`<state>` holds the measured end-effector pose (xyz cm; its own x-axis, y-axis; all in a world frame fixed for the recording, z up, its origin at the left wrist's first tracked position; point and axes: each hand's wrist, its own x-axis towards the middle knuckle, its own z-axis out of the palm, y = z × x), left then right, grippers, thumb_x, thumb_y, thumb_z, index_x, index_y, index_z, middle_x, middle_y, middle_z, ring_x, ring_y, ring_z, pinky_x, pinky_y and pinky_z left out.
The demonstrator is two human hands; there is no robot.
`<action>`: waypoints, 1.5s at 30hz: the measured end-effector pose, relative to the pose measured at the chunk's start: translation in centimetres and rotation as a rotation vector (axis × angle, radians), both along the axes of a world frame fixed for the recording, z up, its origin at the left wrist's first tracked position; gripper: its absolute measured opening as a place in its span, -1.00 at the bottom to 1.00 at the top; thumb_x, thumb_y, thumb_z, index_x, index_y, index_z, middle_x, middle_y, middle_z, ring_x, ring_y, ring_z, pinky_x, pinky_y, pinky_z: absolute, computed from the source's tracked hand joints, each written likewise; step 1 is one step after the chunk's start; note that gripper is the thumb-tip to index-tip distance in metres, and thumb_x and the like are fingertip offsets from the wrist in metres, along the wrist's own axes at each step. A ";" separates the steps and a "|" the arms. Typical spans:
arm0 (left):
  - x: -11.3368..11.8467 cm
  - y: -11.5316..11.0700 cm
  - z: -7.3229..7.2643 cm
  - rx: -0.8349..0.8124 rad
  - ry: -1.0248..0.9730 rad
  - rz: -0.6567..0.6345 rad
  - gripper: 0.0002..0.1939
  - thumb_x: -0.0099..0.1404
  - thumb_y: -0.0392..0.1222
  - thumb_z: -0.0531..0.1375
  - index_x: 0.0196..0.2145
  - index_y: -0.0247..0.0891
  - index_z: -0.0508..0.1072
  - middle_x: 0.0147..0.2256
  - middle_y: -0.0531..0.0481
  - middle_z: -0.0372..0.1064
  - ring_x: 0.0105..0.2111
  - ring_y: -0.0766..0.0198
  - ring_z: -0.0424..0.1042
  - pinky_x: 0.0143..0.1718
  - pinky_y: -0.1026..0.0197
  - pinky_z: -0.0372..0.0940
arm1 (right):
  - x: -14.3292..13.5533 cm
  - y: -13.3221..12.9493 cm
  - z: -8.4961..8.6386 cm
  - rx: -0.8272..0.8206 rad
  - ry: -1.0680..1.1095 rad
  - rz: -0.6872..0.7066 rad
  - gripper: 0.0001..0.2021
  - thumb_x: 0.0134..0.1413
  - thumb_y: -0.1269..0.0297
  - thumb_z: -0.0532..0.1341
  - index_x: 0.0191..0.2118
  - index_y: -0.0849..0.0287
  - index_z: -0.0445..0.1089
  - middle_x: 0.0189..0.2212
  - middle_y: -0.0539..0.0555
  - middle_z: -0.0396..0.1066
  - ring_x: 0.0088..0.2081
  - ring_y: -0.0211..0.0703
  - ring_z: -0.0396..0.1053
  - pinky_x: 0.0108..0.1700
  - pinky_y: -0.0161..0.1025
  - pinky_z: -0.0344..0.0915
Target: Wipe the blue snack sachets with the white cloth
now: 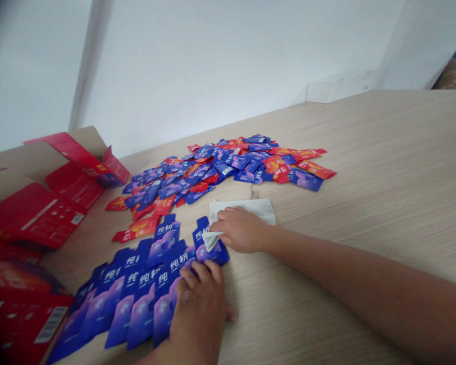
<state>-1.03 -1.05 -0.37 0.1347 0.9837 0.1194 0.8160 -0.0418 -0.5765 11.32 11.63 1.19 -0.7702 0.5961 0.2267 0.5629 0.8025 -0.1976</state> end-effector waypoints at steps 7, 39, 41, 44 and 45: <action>-0.4 0.1 0.4 -0.005 0.013 -0.075 -0.30 -0.02 0.19 0.21 -0.05 -0.42 0.41 -0.13 -0.46 0.43 -0.14 -0.26 0.42 -0.23 -0.04 0.33 | 0.0 0.0 0.0 -0.004 0.002 0.002 -0.78 0.14 0.30 0.10 -0.12 0.12 0.41 -0.27 0.13 0.32 -0.22 -0.05 0.23 -0.16 -0.13 0.09; -0.1 0.1 -0.1 -0.016 -0.049 -0.050 -0.07 -0.26 0.33 0.27 -0.05 -0.44 0.41 -0.12 -0.53 0.41 -0.12 -0.34 0.39 -0.20 -0.08 0.32 | -0.7 -0.8 0.4 0.023 0.212 -0.038 -0.77 0.17 0.35 0.09 -0.06 0.20 0.33 -0.22 0.15 0.31 -0.17 -0.07 0.22 -0.13 -0.17 0.13; 0.1 0.1 0.0 -0.021 -0.064 -0.023 -0.08 -0.25 0.30 0.29 -0.04 -0.45 0.40 -0.11 -0.53 0.40 -0.10 -0.35 0.37 -0.17 -0.09 0.30 | -0.7 -0.9 0.3 0.011 0.107 0.054 -0.79 0.16 0.32 0.09 -0.12 0.16 0.38 -0.27 0.13 0.31 -0.23 -0.07 0.22 -0.17 -0.16 0.12; 0.4 0.1 0.1 -0.020 -0.079 0.037 -0.07 -0.32 0.26 0.34 -0.05 -0.41 0.41 -0.08 -0.50 0.39 -0.06 -0.34 0.34 -0.11 -0.08 0.27 | -0.4 -0.9 0.4 -0.024 0.052 0.173 -0.81 0.11 0.33 0.10 -0.20 0.17 0.41 -0.33 0.11 0.31 -0.28 -0.09 0.23 -0.20 -0.17 0.11; 0.4 0.1 0.2 -0.026 -0.080 0.038 -0.09 -0.32 0.25 0.34 -0.05 -0.39 0.42 -0.07 -0.49 0.39 -0.06 -0.33 0.34 -0.11 -0.08 0.27 | -0.3 -0.8 0.4 -0.035 0.052 0.204 -0.81 0.08 0.34 0.11 -0.21 0.18 0.41 -0.34 0.10 0.31 -0.28 -0.10 0.23 -0.20 -0.18 0.11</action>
